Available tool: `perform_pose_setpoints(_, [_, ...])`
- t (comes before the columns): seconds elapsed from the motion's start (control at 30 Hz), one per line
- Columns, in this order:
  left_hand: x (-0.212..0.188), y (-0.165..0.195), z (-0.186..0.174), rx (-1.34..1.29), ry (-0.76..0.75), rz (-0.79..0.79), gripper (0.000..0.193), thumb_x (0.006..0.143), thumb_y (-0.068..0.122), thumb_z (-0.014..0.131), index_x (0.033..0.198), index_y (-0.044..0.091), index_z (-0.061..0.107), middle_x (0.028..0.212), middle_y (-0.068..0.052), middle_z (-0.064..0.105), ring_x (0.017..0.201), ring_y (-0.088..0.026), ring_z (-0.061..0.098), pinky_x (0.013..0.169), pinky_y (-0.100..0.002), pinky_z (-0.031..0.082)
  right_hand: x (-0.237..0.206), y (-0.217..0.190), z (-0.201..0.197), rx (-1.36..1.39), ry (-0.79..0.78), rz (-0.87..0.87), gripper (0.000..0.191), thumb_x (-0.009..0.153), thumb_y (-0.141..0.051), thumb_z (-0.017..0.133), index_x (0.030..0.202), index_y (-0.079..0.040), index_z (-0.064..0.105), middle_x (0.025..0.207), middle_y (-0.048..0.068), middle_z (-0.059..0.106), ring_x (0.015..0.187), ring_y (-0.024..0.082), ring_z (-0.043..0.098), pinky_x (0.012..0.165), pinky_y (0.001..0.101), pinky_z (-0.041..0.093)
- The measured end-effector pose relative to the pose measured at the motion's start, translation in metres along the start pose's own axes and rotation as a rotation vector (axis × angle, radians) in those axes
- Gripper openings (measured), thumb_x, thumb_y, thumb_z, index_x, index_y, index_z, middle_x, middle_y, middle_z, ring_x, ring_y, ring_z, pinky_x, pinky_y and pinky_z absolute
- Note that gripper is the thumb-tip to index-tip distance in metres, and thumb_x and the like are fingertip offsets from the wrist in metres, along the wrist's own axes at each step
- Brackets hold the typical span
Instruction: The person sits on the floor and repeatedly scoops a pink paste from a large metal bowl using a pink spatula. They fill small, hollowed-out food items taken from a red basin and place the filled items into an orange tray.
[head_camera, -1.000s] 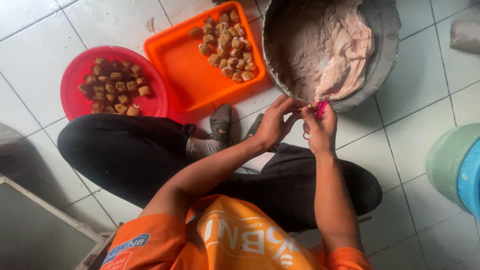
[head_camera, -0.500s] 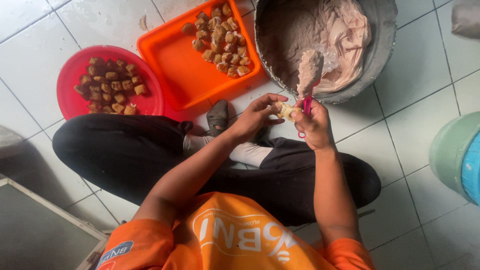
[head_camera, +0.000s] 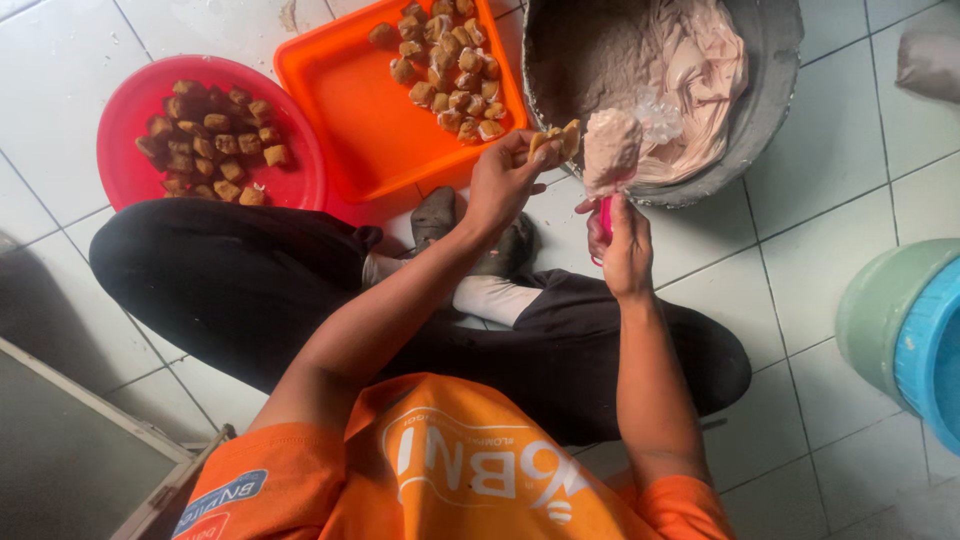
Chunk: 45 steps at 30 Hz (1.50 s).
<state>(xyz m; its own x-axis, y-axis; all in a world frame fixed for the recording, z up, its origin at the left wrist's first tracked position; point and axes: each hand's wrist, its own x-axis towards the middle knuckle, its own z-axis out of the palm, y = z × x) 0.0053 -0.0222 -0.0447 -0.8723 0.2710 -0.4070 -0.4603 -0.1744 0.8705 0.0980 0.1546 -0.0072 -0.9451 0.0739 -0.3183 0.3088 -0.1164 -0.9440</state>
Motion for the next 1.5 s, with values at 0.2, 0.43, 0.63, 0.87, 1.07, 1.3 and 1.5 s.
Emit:
perform_pose_setpoints(0.2, [-0.018, 0.018, 0.008, 0.176, -0.055, 0.278, 0.035, 0.106, 0.026, 0.060, 0.126, -0.002, 0.064, 0.114, -0.009, 0.077, 0.112, -0.016, 0.072, 0.099, -0.030, 0.054, 0.001, 0.003, 0.008, -0.281, 0.042, -0.196, 0.037, 0.118, -0.029, 0.039, 0.116, -0.001, 0.062, 0.090, 0.000, 0.048, 0.079, 0.008, 0.044, 0.069, 0.0244, 0.036])
perform_pose_setpoints(0.43, [-0.024, 0.029, -0.005, -0.023, -0.337, 0.243, 0.047, 0.111, 0.032, 0.045, 0.142, -0.001, 0.057, 0.133, -0.006, 0.069, 0.133, -0.017, 0.061, 0.118, -0.031, 0.041, 0.000, -0.019, 0.000, -0.693, 0.158, -0.485, 0.026, 0.115, -0.019, 0.046, 0.121, 0.002, 0.060, 0.115, 0.015, 0.061, 0.104, 0.031, 0.061, 0.092, 0.0390, 0.049])
perform_pose_setpoints(0.63, [-0.015, 0.040, -0.010, -0.027, -0.385, 0.210, 0.051, 0.096, 0.029, 0.077, 0.135, 0.001, 0.060, 0.123, -0.010, 0.072, 0.122, -0.019, 0.065, 0.110, -0.037, 0.051, -0.006, -0.026, 0.000, -0.881, 0.292, -0.552, 0.022, 0.111, -0.019, 0.057, 0.120, 0.001, 0.064, 0.108, 0.015, 0.056, 0.094, 0.032, 0.057, 0.084, 0.0401, 0.047])
perform_pose_setpoints(0.87, [-0.021, 0.050, -0.015, 0.112, -0.415, 0.352, 0.055, 0.093, 0.025, 0.085, 0.135, 0.004, 0.058, 0.122, -0.008, 0.067, 0.121, -0.018, 0.063, 0.113, -0.037, 0.049, -0.011, -0.020, -0.005, -0.997, 0.392, -0.797, 0.017, 0.110, -0.016, 0.065, 0.114, 0.000, 0.059, 0.108, 0.013, 0.053, 0.098, 0.030, 0.058, 0.085, 0.0409, 0.048])
perform_pose_setpoints(1.07, [-0.022, 0.066, -0.016, -0.126, -0.382, 0.425, 0.042, 0.100, 0.019, 0.078, 0.136, 0.006, 0.062, 0.142, -0.004, 0.063, 0.134, -0.017, 0.058, 0.120, -0.041, 0.047, -0.010, -0.030, -0.004, -1.038, 0.352, -0.671, 0.017, 0.109, -0.015, 0.067, 0.115, 0.001, 0.065, 0.102, 0.012, 0.052, 0.092, 0.029, 0.055, 0.080, 0.0419, 0.046])
perform_pose_setpoints(1.3, [-0.019, 0.084, -0.032, 0.744, -0.129, 0.839, 0.039, 0.091, 0.021, 0.078, 0.130, 0.017, 0.073, 0.140, 0.000, 0.064, 0.141, -0.030, 0.055, 0.127, -0.056, 0.022, -0.022, -0.038, 0.021, -0.703, 0.201, -0.572, 0.016, 0.109, -0.017, 0.059, 0.112, -0.001, 0.063, 0.101, 0.009, 0.053, 0.086, 0.021, 0.051, 0.076, 0.0341, 0.043])
perform_pose_setpoints(1.5, [-0.019, 0.074, -0.029, 0.228, -0.182, 0.626, 0.040, 0.100, 0.026, 0.073, 0.136, 0.011, 0.065, 0.137, 0.001, 0.066, 0.135, -0.018, 0.058, 0.124, -0.043, 0.036, -0.007, -0.024, 0.020, -0.295, 0.081, -0.293, 0.023, 0.112, -0.023, 0.054, 0.114, -0.003, 0.065, 0.095, -0.001, 0.052, 0.085, 0.011, 0.044, 0.077, 0.0270, 0.038])
